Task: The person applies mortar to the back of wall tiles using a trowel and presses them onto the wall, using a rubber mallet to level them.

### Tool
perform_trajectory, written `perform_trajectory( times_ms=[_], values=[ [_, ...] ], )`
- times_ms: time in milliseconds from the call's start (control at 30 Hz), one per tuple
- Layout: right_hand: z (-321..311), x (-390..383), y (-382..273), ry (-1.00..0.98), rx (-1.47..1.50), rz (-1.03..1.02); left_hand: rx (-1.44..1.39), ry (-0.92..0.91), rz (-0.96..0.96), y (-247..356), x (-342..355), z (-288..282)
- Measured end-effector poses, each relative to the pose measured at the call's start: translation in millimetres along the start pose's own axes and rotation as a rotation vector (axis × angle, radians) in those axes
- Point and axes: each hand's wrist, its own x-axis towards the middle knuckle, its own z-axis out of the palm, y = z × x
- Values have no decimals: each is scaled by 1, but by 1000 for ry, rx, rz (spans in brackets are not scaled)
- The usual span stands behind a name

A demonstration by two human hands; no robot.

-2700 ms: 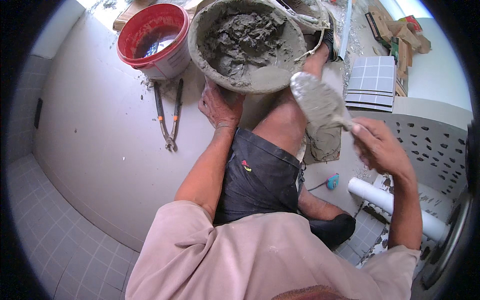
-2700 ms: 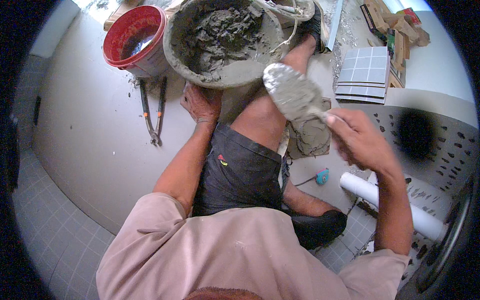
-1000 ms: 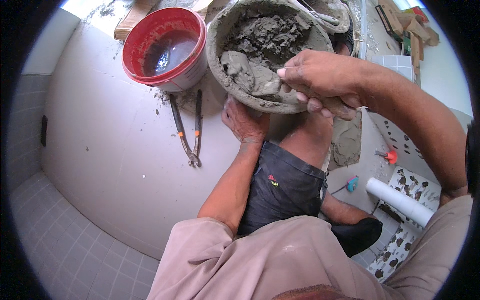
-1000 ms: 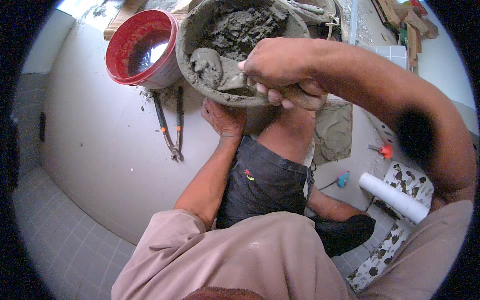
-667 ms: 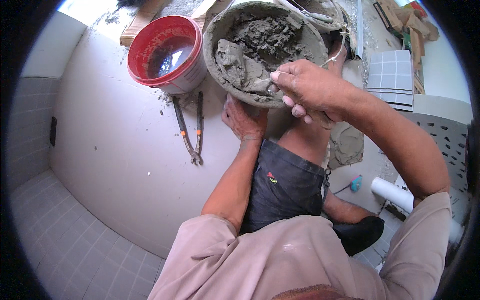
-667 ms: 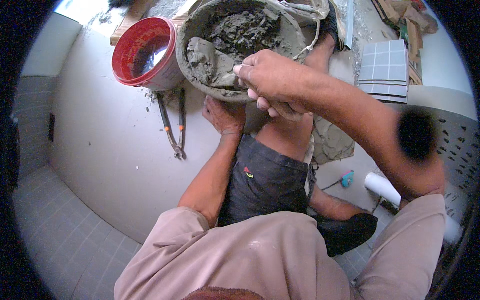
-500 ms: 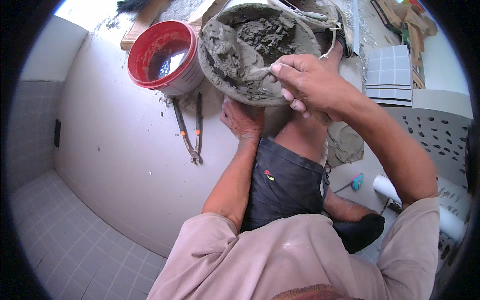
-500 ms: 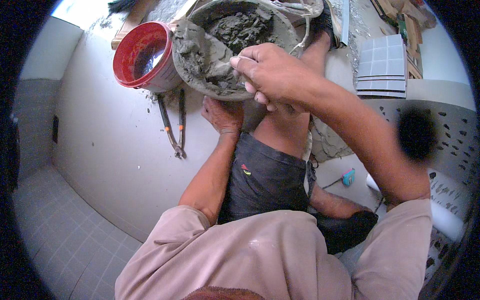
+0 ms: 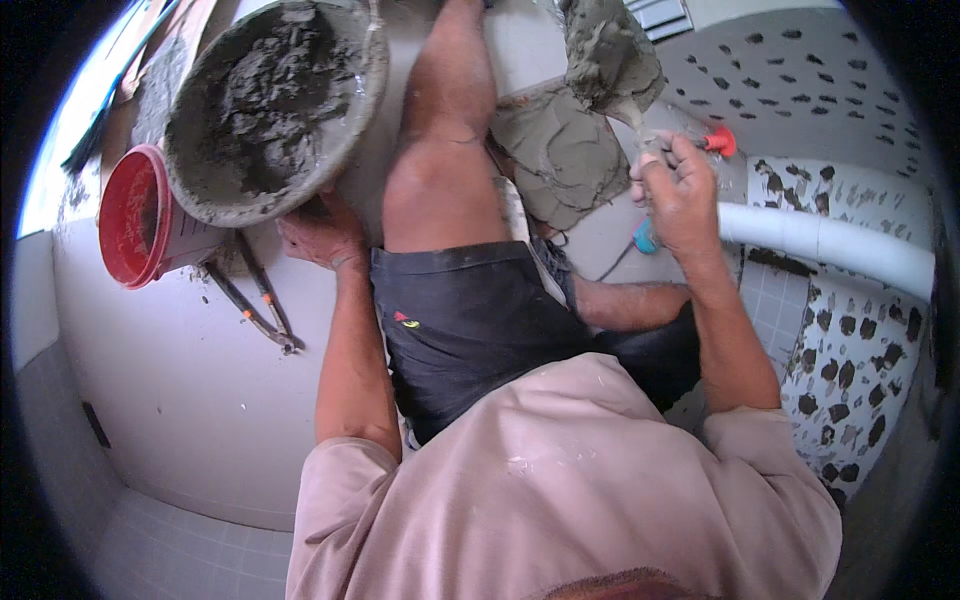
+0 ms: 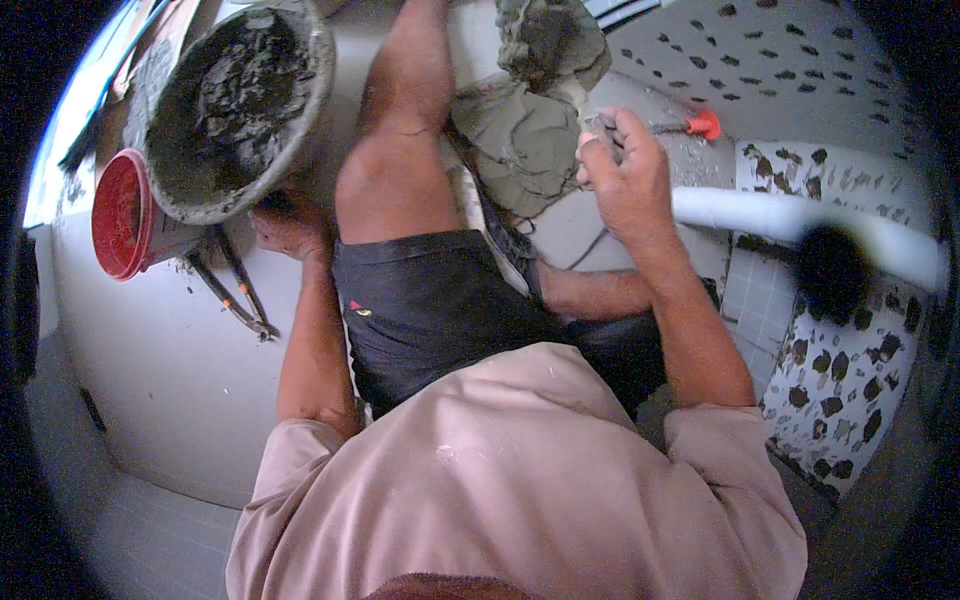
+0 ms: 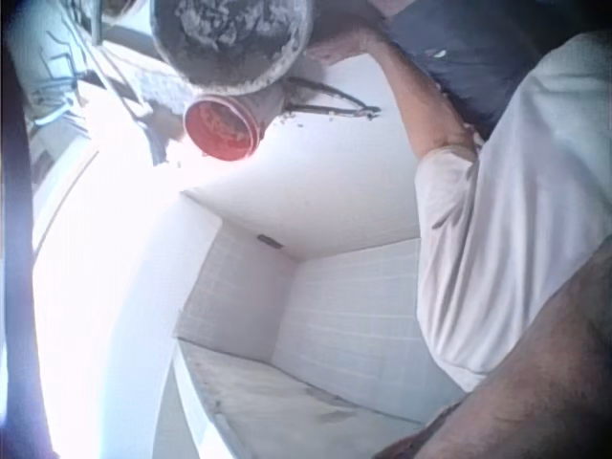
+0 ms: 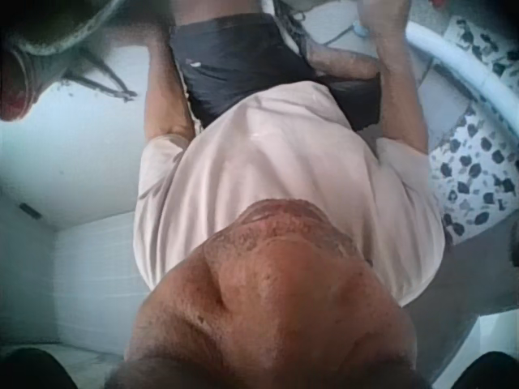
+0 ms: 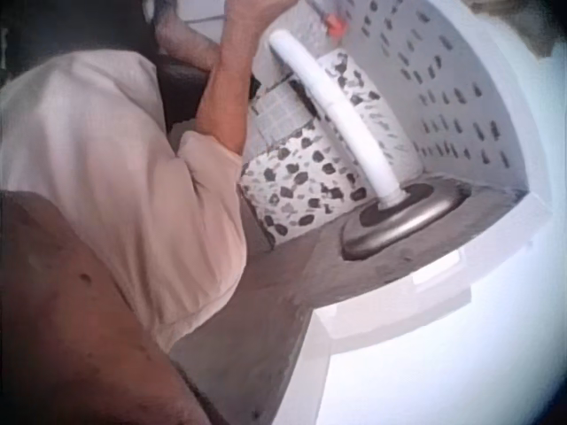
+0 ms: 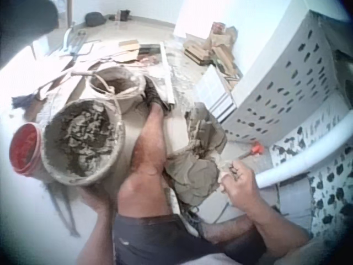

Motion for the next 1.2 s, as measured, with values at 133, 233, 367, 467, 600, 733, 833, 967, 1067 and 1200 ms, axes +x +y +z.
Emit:
perform_trajectory(
  times_ms=[133,233,367,467,600,733,833,967,1067,1200],
  values=[
    [7,-8,86,102,-114,-32,-95,11,57,12,0,-9],
    [33,-8,118,151,-247,10,-104,21,67,11,3,-14],
    [42,-9,134,52,-515,-114,-95,-23,15,21,3,-19],
    [39,-4,143,29,-525,-116,-150,50,76,25,3,-18],
    [28,-15,130,27,-501,-130,-74,36,73,8,8,-10],
    [12,-16,133,-32,-543,-200,-93,-29,72,11,5,-10],
    [4,-12,128,-13,-561,-154,-120,41,80,13,1,-12],
    [-1,0,129,50,-518,-187,15,35,80,-8,10,-3],
    [-5,1,136,-33,-555,-130,-79,53,90,11,4,-5],
    [1,-2,143,66,-516,-211,-22,-11,-1,14,10,-6]
  ],
)
